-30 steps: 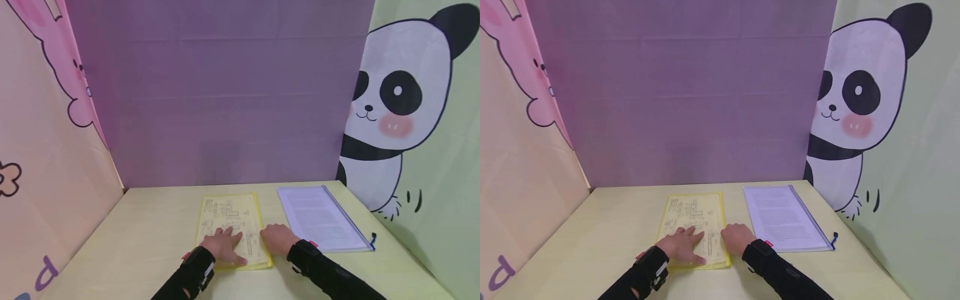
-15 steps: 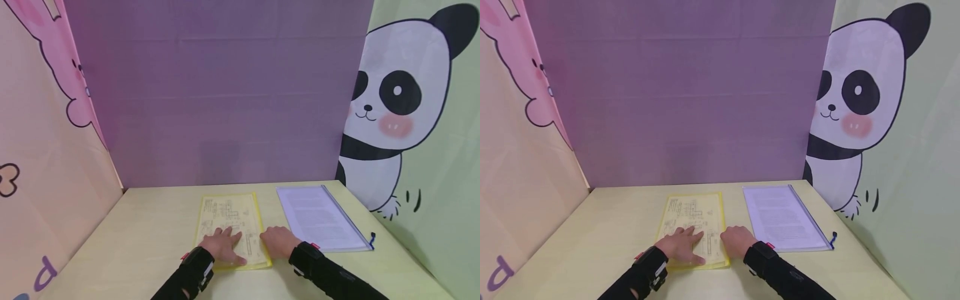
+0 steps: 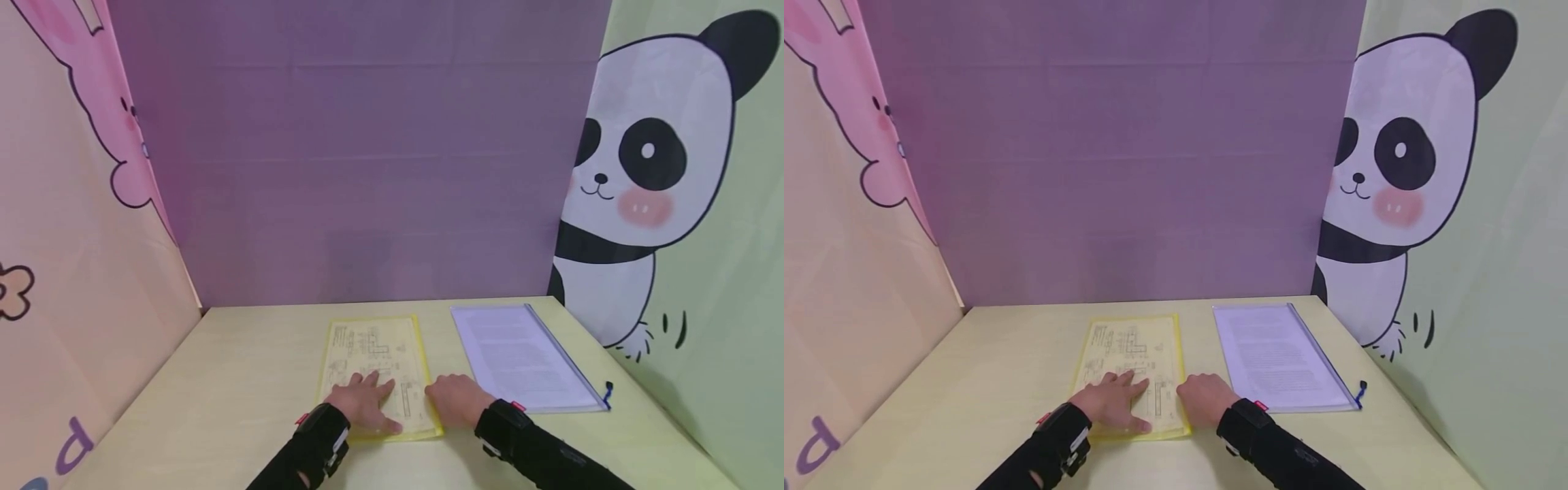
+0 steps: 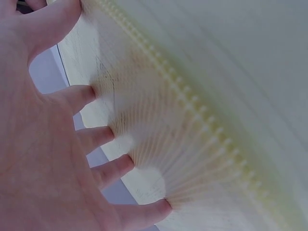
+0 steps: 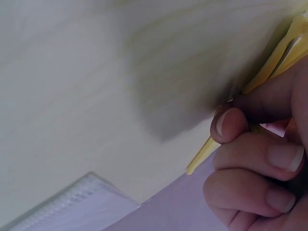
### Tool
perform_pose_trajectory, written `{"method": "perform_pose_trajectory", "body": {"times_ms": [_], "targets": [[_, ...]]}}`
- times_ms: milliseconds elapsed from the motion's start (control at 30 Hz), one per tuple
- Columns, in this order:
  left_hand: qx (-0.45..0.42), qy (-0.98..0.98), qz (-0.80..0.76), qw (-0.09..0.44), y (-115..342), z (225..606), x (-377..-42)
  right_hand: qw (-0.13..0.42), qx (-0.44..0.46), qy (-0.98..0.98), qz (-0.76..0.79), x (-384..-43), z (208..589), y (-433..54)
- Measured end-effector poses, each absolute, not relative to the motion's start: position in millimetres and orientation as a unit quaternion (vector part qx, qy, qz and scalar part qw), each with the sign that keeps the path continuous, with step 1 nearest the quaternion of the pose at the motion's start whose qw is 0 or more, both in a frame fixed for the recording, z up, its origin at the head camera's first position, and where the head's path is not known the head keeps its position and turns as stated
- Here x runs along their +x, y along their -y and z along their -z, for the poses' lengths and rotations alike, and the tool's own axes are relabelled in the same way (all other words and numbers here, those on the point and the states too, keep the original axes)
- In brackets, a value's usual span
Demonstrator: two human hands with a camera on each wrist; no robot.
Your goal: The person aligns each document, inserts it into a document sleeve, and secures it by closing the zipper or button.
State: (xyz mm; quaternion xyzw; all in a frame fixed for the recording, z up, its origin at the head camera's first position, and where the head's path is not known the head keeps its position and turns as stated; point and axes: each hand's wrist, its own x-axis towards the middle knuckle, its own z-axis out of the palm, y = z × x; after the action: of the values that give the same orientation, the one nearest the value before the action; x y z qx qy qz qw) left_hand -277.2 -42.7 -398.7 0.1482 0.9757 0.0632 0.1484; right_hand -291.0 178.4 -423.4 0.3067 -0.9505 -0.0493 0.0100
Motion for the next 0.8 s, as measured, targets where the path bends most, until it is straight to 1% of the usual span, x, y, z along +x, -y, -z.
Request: {"method": "perform_pose_trajectory", "body": {"times_ms": [200, 400, 700, 800], "targets": [[0.151, -0.975, -0.068, 0.148, 44, 406, -282, -0.001, 0.306, 0.951, 0.045, -291, 421, -179], [0.154, -0.974, -0.074, 0.149, 47, 402, -281, -0.001, 0.303, 0.952, 0.038, -293, 423, -179], [0.15, -0.975, -0.095, 0.133, 51, 403, -283, 0.035, 0.286, 0.956, 0.057, -300, 424, -170], [0.143, -0.978, -0.085, 0.122, 51, 401, -285, 0.037, 0.28, 0.957, 0.062, -305, 425, -167]]}}
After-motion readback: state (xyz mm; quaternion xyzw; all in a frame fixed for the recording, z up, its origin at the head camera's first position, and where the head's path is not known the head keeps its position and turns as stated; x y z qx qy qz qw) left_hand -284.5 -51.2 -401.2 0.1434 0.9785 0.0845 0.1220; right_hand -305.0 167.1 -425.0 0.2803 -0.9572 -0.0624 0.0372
